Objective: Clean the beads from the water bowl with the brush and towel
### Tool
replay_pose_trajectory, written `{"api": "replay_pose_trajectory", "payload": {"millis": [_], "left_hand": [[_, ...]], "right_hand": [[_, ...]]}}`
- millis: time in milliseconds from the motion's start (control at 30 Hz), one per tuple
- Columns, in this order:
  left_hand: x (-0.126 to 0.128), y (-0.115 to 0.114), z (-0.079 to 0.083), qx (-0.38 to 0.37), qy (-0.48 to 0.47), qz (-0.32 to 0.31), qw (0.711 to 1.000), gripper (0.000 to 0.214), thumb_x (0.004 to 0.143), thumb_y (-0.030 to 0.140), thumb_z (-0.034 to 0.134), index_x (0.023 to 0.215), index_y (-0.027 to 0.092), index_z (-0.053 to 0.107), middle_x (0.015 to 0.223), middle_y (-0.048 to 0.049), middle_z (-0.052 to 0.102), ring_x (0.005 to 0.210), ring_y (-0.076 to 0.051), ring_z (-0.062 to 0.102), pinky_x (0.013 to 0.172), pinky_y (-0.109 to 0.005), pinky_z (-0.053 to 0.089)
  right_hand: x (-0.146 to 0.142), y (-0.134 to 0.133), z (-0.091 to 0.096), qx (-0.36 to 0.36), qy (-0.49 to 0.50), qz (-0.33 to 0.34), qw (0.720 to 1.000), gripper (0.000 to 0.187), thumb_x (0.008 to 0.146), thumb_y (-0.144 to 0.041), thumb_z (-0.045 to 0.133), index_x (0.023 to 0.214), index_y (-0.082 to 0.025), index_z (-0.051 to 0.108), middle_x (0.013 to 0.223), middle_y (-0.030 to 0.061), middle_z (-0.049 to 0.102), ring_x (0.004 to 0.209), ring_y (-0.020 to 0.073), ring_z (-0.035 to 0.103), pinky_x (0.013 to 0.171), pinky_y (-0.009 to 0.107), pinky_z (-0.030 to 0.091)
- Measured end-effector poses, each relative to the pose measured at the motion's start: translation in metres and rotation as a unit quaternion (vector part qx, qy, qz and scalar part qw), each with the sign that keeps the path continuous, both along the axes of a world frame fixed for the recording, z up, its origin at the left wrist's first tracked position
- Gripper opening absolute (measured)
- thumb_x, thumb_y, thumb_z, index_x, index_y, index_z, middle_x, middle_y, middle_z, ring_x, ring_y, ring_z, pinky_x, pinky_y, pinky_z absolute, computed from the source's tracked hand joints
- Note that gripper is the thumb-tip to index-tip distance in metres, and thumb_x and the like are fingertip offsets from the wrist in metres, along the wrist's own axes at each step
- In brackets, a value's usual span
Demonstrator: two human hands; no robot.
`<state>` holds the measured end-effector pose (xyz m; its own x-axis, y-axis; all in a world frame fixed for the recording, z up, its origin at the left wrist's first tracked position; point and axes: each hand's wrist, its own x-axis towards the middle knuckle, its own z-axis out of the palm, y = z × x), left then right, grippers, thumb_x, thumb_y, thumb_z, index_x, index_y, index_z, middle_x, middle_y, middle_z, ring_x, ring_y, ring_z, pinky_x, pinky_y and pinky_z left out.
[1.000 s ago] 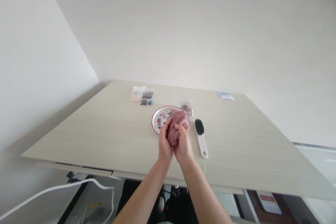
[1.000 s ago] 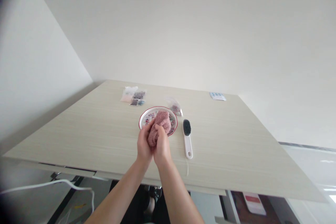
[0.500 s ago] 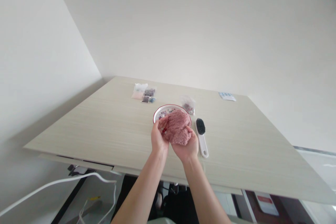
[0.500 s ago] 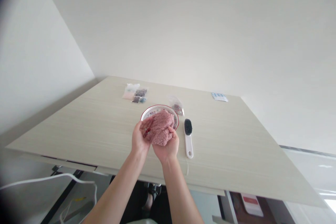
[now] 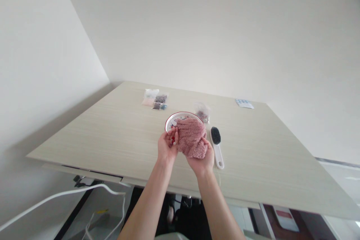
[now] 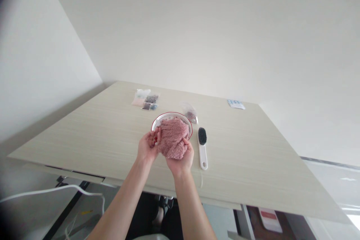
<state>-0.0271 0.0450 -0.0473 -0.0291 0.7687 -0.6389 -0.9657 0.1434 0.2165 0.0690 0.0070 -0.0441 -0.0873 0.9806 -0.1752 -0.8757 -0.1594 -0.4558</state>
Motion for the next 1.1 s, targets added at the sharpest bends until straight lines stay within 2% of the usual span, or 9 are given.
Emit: {"api": "replay_pose_trajectory", "payload": {"millis": [200, 367, 533, 633, 733, 800, 900, 967, 1100], "left_hand": [[-0.009, 0.002, -0.004, 0.005, -0.124, -0.054, 0.991, 0.022, 0.085, 0.006, 0.035, 0.082, 0.009, 0.057, 0.074, -0.0074, 0.065, 0.076, -0.013, 0.066, 0.051, -0.012, 0.053], [-0.015, 0.002, -0.002, 0.004, -0.136, -0.026, 0.99, 0.026, 0.085, 0.006, 0.033, 0.091, 0.009, 0.058, 0.069, -0.0062, 0.065, 0.081, -0.017, 0.066, 0.061, -0.023, 0.057], [-0.029, -0.004, 0.006, 0.083, -0.162, -0.053, 0.982, 0.033, 0.088, 0.01, 0.029, 0.108, 0.011, 0.055, 0.087, -0.0109, 0.067, 0.086, -0.015, 0.065, 0.058, -0.017, 0.055], [-0.039, -0.008, 0.007, 0.126, -0.165, -0.049, 0.977, 0.034, 0.089, 0.012, 0.03, 0.113, 0.015, 0.054, 0.095, -0.0105, 0.067, 0.093, -0.014, 0.063, 0.062, -0.017, 0.054], [-0.046, -0.01, 0.007, 0.138, -0.158, -0.04, 0.977, 0.032, 0.089, 0.014, 0.031, 0.105, 0.015, 0.058, 0.097, -0.0097, 0.067, 0.098, -0.014, 0.061, 0.069, -0.018, 0.054], [-0.049, -0.011, 0.007, 0.132, -0.148, -0.039, 0.979, 0.03, 0.089, 0.015, 0.032, 0.096, 0.013, 0.061, 0.095, -0.01, 0.067, 0.097, -0.014, 0.061, 0.071, -0.021, 0.054], [-0.049, -0.01, 0.005, 0.082, -0.118, -0.049, 0.988, 0.028, 0.088, 0.015, 0.034, 0.083, 0.01, 0.061, 0.082, -0.0097, 0.067, 0.083, -0.014, 0.065, 0.066, -0.023, 0.056], [-0.048, -0.01, 0.003, 0.038, -0.096, -0.058, 0.993, 0.026, 0.087, 0.014, 0.036, 0.076, 0.009, 0.059, 0.071, -0.0079, 0.065, 0.072, -0.013, 0.065, 0.06, -0.023, 0.056], [-0.045, -0.012, -0.004, -0.003, -0.062, -0.07, 0.996, 0.021, 0.085, 0.012, 0.039, 0.072, 0.009, 0.055, 0.066, -0.0055, 0.06, 0.062, -0.011, 0.062, 0.053, -0.023, 0.055]], "right_hand": [[0.005, 0.002, 0.001, -0.033, -0.017, -0.041, 0.998, 0.027, 0.068, -0.026, 0.042, 0.086, -0.026, 0.062, 0.096, -0.001, 0.068, 0.099, 0.0159, 0.059, 0.092, 0.038, 0.041], [0.006, 0.002, 0.003, -0.069, -0.008, -0.075, 0.995, 0.031, 0.069, -0.024, 0.043, 0.097, -0.024, 0.059, 0.1, 0.0013, 0.067, 0.096, 0.0192, 0.06, 0.085, 0.043, 0.045], [0.001, -0.006, 0.006, -0.038, -0.031, -0.082, 0.995, 0.032, 0.068, -0.024, 0.048, 0.099, -0.025, 0.056, 0.1, 0.0007, 0.066, 0.095, 0.0192, 0.061, 0.086, 0.043, 0.045], [-0.006, -0.016, -0.004, -0.04, -0.048, -0.068, 0.996, 0.025, 0.064, -0.019, 0.052, 0.087, -0.023, 0.059, 0.085, -0.0012, 0.069, 0.085, 0.0173, 0.064, 0.083, 0.038, 0.047], [-0.015, -0.029, -0.027, -0.107, -0.123, -0.008, 0.987, 0.017, 0.059, -0.018, 0.054, 0.075, -0.019, 0.06, 0.066, 0.0, 0.068, 0.075, 0.0195, 0.065, 0.076, 0.036, 0.05], [-0.019, -0.038, -0.044, -0.122, -0.218, 0.011, 0.968, 0.025, 0.057, -0.018, 0.054, 0.081, -0.018, 0.061, 0.074, 0.0016, 0.069, 0.083, 0.0217, 0.064, 0.08, 0.038, 0.049], [-0.016, -0.047, -0.064, -0.097, -0.392, -0.052, 0.913, 0.037, 0.052, -0.012, 0.055, 0.088, -0.02, 0.061, 0.091, 0.0009, 0.068, 0.103, 0.0236, 0.055, 0.097, 0.041, 0.036], [-0.009, -0.05, -0.069, -0.062, -0.469, -0.088, 0.876, 0.047, 0.053, -0.01, 0.055, 0.098, -0.022, 0.059, 0.1, 0.0005, 0.065, 0.109, 0.0235, 0.051, 0.101, 0.042, 0.029], [0.01, -0.054, -0.067, -0.032, -0.603, -0.096, 0.791, 0.054, 0.062, -0.015, 0.055, 0.115, -0.024, 0.048, 0.101, 0.0043, 0.06, 0.101, 0.024, 0.053, 0.094, 0.043, 0.035]]}}
